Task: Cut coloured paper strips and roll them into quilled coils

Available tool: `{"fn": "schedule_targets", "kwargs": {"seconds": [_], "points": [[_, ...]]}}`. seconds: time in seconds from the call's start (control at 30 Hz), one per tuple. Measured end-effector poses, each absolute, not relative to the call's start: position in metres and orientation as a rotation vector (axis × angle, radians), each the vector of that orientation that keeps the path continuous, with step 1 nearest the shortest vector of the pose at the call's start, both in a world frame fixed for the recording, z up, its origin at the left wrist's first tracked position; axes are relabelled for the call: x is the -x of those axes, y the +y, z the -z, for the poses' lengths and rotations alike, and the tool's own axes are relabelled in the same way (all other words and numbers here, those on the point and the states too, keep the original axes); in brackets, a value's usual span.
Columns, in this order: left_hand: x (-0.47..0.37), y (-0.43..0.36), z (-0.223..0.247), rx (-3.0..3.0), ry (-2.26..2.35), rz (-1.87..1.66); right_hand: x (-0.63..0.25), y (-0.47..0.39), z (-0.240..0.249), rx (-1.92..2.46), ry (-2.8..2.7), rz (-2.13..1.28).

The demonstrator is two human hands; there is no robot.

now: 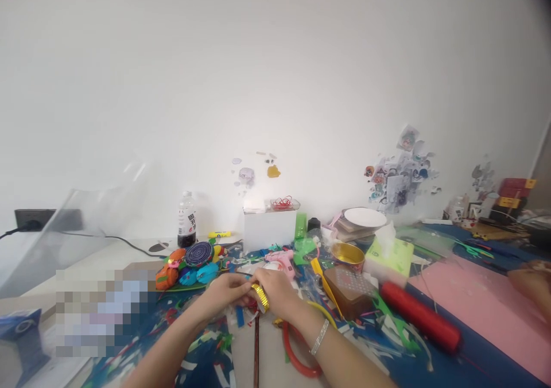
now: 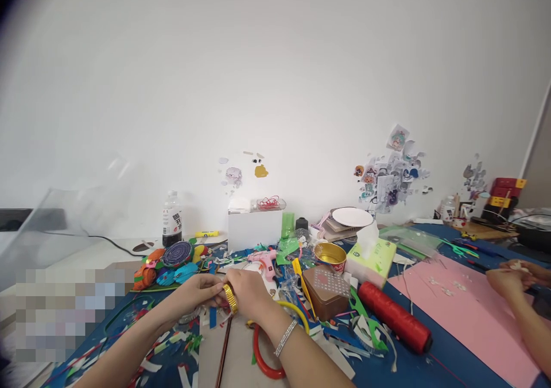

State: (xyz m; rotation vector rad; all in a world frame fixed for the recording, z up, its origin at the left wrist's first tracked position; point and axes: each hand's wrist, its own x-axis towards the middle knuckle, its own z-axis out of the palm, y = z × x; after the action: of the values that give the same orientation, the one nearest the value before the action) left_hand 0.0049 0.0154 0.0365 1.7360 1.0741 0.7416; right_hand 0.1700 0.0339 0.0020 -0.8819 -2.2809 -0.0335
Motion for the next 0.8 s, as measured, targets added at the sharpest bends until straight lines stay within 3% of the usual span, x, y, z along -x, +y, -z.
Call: {"fn": "schedule_targets", "kwargs": {"seconds": [0.23,0.5,0.8], "points": [[0.008,0.015,-0.041,-1.819,1.106,-0.658,-0.170,0.028,-0.012,0.600,-2.369,-0.004],[-0.009,0.013,-0.037,-1.744,1.106,-0.710,-0.167,0.038,0.003,0.822,-2.217,0.090],[0.004,0.016,-0.039,-1.767,1.110,-0.712,-0.169,0.031,-0.007,0.768,-2.409,0.026]]}}
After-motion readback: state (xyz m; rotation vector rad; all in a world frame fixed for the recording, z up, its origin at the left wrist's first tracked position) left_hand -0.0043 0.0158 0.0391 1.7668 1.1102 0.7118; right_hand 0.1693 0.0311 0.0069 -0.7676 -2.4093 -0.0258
